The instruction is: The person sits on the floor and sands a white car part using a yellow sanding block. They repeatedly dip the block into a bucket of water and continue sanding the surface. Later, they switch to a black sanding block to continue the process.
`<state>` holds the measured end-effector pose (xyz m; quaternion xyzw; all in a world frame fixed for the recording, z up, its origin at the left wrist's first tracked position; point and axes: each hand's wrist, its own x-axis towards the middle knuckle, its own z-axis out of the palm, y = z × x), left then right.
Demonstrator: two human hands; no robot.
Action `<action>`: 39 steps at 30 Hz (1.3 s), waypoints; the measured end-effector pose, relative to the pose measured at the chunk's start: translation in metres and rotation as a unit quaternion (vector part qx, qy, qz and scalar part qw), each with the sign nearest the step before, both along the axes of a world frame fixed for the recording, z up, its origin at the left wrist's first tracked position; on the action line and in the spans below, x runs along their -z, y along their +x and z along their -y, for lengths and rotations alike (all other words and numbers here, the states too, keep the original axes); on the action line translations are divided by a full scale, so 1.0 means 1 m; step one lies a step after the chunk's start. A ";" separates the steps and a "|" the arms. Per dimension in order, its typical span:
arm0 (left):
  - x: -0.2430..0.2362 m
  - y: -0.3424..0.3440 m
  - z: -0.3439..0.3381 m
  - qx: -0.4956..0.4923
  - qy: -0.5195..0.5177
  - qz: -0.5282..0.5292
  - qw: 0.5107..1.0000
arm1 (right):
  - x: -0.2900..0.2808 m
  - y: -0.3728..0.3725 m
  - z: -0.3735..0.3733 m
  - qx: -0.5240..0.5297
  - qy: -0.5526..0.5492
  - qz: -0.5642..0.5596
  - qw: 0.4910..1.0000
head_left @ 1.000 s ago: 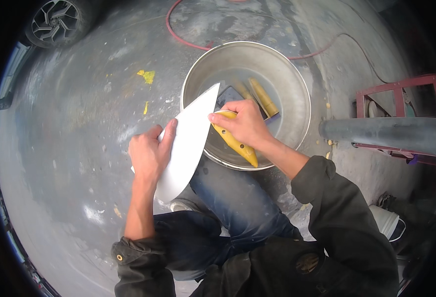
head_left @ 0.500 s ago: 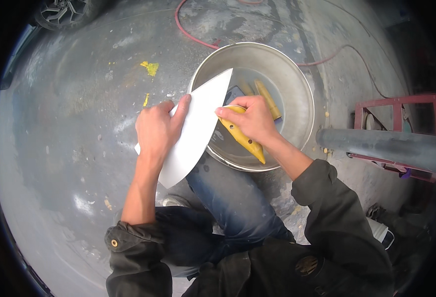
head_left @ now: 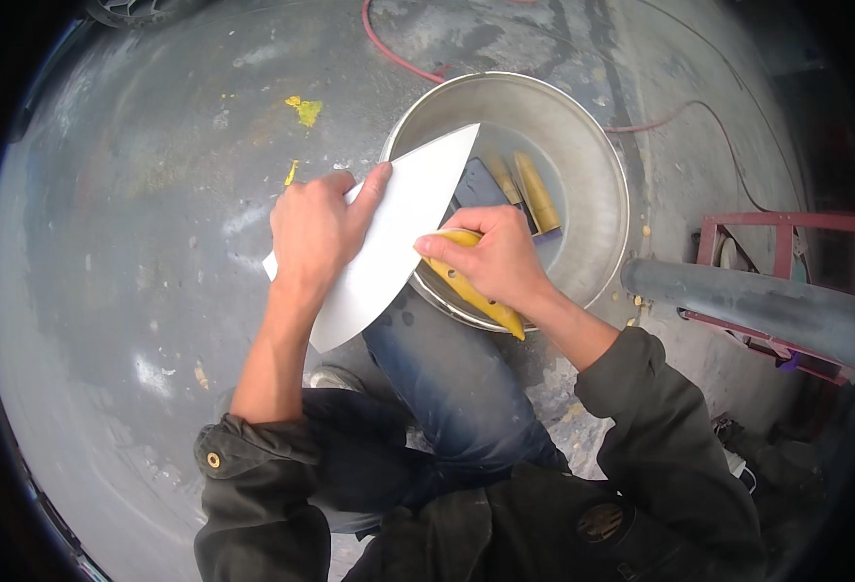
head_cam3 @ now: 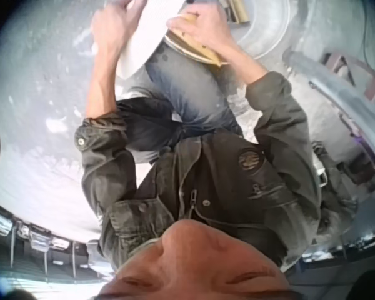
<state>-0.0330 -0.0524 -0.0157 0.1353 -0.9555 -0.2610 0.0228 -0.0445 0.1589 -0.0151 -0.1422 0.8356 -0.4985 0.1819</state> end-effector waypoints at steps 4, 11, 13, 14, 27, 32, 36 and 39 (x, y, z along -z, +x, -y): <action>-0.001 -0.001 0.000 0.009 0.007 -0.009 1.000 | 0.004 0.001 0.001 0.077 -0.019 0.002 0.997; -0.001 0.000 0.000 0.011 0.003 -0.010 1.000 | -0.004 0.007 0.006 0.024 -0.016 0.002 1.000; 0.000 0.000 0.000 0.016 0.003 -0.014 1.000 | -0.004 0.021 0.008 0.002 0.010 -0.052 0.999; 0.001 0.000 0.000 0.018 0.005 -0.015 1.000 | -0.005 0.019 0.008 -0.014 0.009 -0.047 0.999; 0.004 -0.001 0.002 0.020 0.008 0.000 1.000 | 0.005 -0.017 -0.010 0.030 -0.007 0.074 0.997; 0.001 0.000 0.001 0.016 0.018 -0.004 1.000 | 0.007 -0.017 -0.007 -0.010 -0.011 0.138 0.990; 0.001 -0.003 -0.001 0.020 0.019 -0.001 1.000 | 0.004 -0.039 -0.007 0.095 -0.059 0.248 0.962; 0.004 -0.002 -0.001 0.018 0.021 -0.019 0.999 | 0.015 -0.009 -0.001 0.082 -0.059 0.182 0.978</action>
